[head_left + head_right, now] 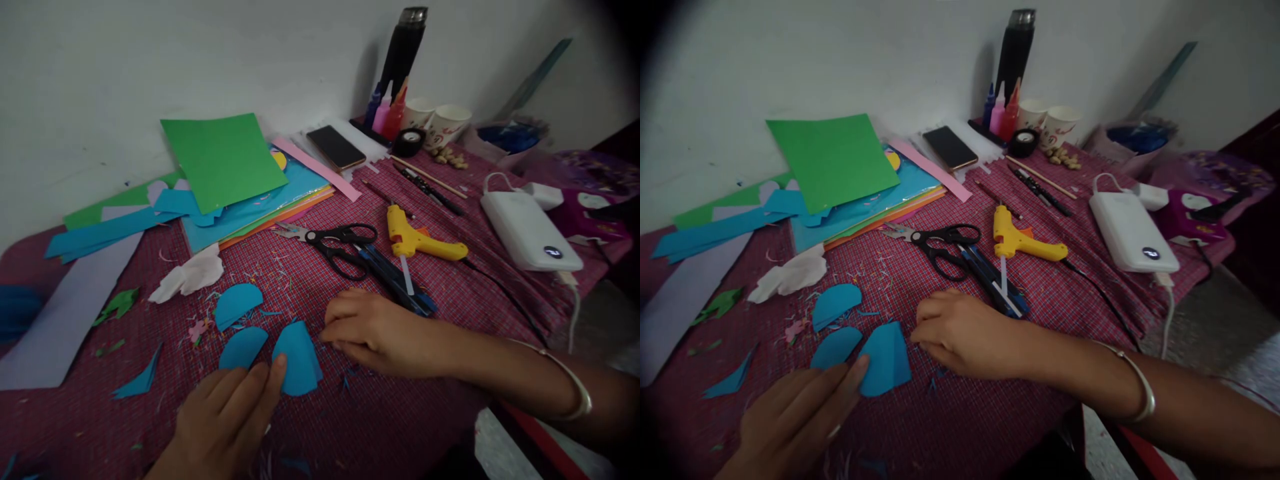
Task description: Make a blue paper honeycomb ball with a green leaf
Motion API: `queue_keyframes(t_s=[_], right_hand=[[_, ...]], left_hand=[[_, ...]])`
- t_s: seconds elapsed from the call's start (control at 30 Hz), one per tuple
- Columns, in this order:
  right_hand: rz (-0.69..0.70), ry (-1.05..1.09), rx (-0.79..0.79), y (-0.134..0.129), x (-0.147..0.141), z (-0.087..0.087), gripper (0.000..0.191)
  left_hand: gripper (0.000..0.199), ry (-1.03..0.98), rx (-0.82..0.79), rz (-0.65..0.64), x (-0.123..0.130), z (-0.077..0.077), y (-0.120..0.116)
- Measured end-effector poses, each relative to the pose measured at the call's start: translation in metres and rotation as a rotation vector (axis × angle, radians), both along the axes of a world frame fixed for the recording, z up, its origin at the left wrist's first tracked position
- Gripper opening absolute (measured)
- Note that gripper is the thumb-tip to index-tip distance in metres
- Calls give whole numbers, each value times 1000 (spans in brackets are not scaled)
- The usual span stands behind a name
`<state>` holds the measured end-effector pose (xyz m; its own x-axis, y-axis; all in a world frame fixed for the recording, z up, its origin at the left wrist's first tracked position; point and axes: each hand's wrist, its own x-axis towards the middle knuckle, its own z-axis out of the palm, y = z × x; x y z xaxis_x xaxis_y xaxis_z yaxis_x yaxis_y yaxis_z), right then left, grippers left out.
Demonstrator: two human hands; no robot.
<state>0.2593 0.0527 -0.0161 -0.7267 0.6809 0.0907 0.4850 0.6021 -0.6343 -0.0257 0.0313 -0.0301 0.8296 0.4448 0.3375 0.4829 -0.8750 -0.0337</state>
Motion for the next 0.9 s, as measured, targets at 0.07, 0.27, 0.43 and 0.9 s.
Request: queue_keyframes(t_s=[0.07, 0.27, 0.43, 0.9], right_hand=[[11, 9, 15, 0, 0, -1, 21], [44, -38, 48, -1, 1, -2, 26], [50, -98, 63, -3, 1, -5, 28], [46, -125, 84, -5, 0, -11, 28]], left_hand=[[34, -36, 17, 11, 2, -2, 0], [35, 29, 6, -9, 3, -1, 1], [30, 23, 27, -14, 7, -2, 2], [26, -8, 97, -62, 20, -1, 6]])
